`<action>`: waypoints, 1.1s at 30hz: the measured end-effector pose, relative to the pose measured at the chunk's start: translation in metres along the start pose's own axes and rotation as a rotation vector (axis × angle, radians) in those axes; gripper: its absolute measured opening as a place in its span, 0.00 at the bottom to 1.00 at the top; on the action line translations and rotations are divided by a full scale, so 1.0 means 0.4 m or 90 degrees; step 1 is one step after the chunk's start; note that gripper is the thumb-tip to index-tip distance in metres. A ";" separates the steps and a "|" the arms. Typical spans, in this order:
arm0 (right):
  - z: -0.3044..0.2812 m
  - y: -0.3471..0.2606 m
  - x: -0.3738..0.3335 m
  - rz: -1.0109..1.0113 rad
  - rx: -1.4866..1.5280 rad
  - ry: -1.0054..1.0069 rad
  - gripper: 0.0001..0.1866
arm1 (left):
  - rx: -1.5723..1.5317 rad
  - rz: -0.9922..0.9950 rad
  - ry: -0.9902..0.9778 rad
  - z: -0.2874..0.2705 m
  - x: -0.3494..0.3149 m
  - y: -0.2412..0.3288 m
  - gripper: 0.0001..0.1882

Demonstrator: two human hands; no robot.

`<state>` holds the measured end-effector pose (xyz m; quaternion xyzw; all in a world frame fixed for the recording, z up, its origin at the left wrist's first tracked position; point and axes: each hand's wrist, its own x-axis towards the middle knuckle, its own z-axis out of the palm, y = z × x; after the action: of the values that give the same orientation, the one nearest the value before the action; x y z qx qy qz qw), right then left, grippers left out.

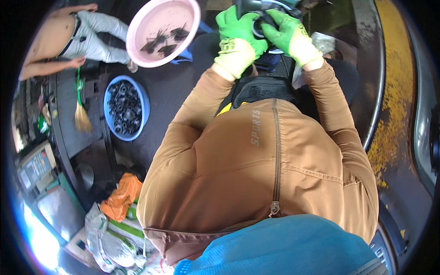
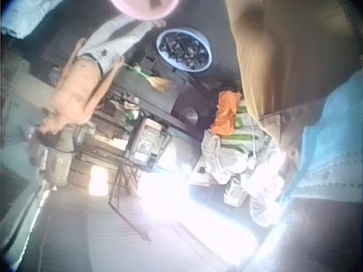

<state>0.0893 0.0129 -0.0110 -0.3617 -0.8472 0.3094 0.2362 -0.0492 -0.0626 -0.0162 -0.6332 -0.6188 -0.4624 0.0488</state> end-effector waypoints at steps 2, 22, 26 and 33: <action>-0.032 -0.006 -0.044 -0.019 -0.051 0.013 0.20 | -0.065 -0.032 -0.164 0.006 0.013 0.009 0.25; -0.631 -0.373 -0.845 -0.097 -0.317 1.161 0.14 | -0.231 0.127 -0.063 0.214 0.136 0.064 0.22; -0.704 -0.226 -0.787 -0.144 -0.311 1.132 0.13 | -0.375 0.157 -0.172 0.236 0.118 0.030 0.16; -0.802 -0.156 -0.472 0.124 -0.690 0.937 0.19 | -1.324 -0.303 -0.555 0.310 0.089 -0.041 0.26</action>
<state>0.3788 -0.0511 0.2226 -0.5984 -0.4778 -0.4197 0.4873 -0.0044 0.0463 -0.0719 -0.3405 -0.0062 -0.4886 -0.8033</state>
